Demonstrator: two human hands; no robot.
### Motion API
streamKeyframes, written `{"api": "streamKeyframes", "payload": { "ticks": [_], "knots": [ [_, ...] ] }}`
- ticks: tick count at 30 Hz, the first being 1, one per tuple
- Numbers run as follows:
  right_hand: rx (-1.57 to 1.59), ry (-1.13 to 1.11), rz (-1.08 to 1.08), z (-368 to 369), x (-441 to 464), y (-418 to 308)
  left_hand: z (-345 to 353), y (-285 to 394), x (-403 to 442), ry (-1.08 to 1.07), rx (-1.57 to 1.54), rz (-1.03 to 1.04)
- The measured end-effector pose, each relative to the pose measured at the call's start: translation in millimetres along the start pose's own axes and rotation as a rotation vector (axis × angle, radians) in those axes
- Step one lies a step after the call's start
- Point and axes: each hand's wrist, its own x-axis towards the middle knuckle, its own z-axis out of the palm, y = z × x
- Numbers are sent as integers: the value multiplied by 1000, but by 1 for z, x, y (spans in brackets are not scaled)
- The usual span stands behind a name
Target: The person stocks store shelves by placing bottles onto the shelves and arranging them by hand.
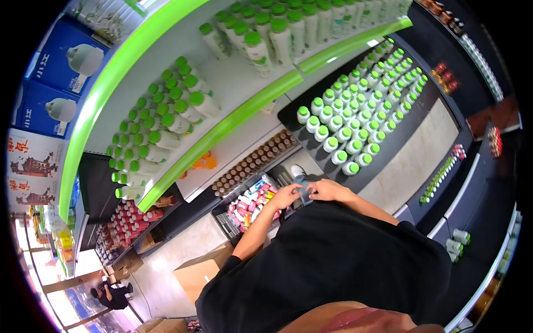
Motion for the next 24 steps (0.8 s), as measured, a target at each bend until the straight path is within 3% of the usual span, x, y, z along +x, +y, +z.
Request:
{"api": "streamKeyframes", "payload": {
  "ticks": [3,9,12,16,19,24],
  "knots": [
    [36,6,37,12,-41,12,30,28,14,59,86,55],
    [6,167,103,25,-79,42,78,88,24,73,-66,110],
    [-30,175,168,16,-92,49,106,82,36,5,-111,115],
    [52,304,103,4,-124,69,140,82,52,-54,-116,127],
    [124,359,158,-11,-180,86,167,110,78,-205,-273,-10],
    [183,439,285,0,-284,184,248,170,156,-213,-146,160]
  ]
}}
